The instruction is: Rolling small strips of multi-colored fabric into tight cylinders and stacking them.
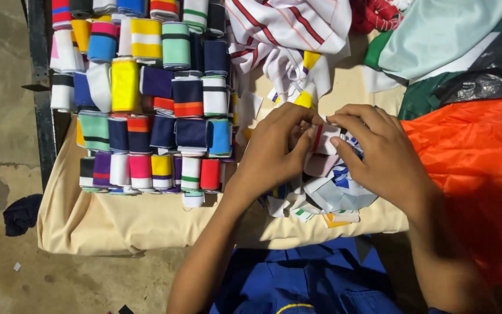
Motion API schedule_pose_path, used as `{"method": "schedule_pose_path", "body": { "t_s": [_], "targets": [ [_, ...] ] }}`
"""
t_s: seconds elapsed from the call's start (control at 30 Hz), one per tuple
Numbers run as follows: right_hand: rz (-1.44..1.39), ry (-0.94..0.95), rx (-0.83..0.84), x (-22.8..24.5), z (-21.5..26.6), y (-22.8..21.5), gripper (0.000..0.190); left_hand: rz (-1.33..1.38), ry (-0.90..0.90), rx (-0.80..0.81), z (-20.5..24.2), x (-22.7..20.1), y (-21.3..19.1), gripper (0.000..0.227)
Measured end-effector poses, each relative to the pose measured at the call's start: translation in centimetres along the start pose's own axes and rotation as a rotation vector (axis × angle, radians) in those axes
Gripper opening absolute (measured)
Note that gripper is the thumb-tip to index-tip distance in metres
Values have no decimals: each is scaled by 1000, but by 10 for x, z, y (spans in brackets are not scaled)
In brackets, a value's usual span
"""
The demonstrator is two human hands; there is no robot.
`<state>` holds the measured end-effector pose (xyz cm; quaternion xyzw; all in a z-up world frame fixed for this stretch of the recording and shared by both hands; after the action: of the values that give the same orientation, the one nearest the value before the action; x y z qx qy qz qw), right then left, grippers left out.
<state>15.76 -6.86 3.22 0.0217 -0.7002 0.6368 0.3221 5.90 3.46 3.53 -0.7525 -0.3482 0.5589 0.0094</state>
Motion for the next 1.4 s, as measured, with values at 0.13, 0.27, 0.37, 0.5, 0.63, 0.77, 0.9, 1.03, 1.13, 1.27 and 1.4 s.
{"method": "schedule_pose_path", "body": {
  "t_s": [0.13,0.27,0.37,0.5,0.63,0.77,0.9,1.03,1.13,1.27,1.4],
  "targets": [
    [120,-44,39,-8,4,16,41,36,-67,13,4,19,11,17],
    [27,-58,10,-10,-4,14,15,56,-27,24,5,24,16,17],
    [-212,52,63,-6,-10,-3,11,107,-16,17,7,15,10,22],
    [-422,222,205,-11,-21,-13,18,158,-34,-69,3,19,7,20],
    [-569,335,184,-18,-36,-10,23,305,-214,-162,-3,26,3,16],
    [-812,207,-9,-19,-46,-5,24,339,-247,-354,-3,39,-3,20],
    [-845,87,-25,-14,-44,7,35,292,-253,-438,5,66,2,25],
    [-856,56,68,15,-37,7,47,229,-269,-429,7,57,-2,27],
    [-868,-6,98,17,-40,13,49,170,-290,-419,9,55,-2,24],
    [-839,-27,80,15,-41,12,49,217,-292,-425,9,63,2,25],
    [-883,32,-15,-13,-43,16,45,404,-256,-537,10,66,-1,23]
  ]
}}
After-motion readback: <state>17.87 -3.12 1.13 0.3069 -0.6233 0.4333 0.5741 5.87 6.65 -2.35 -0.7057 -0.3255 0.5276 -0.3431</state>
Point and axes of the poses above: each hand's wrist, its own z-axis away from the middle knuckle, its own y-axis out of the palm, x = y × z, the point moved 9 cm from there along -z, towards the middle knuckle, and after that the axes turned 13 degrees about y, right-handed, at the moved point
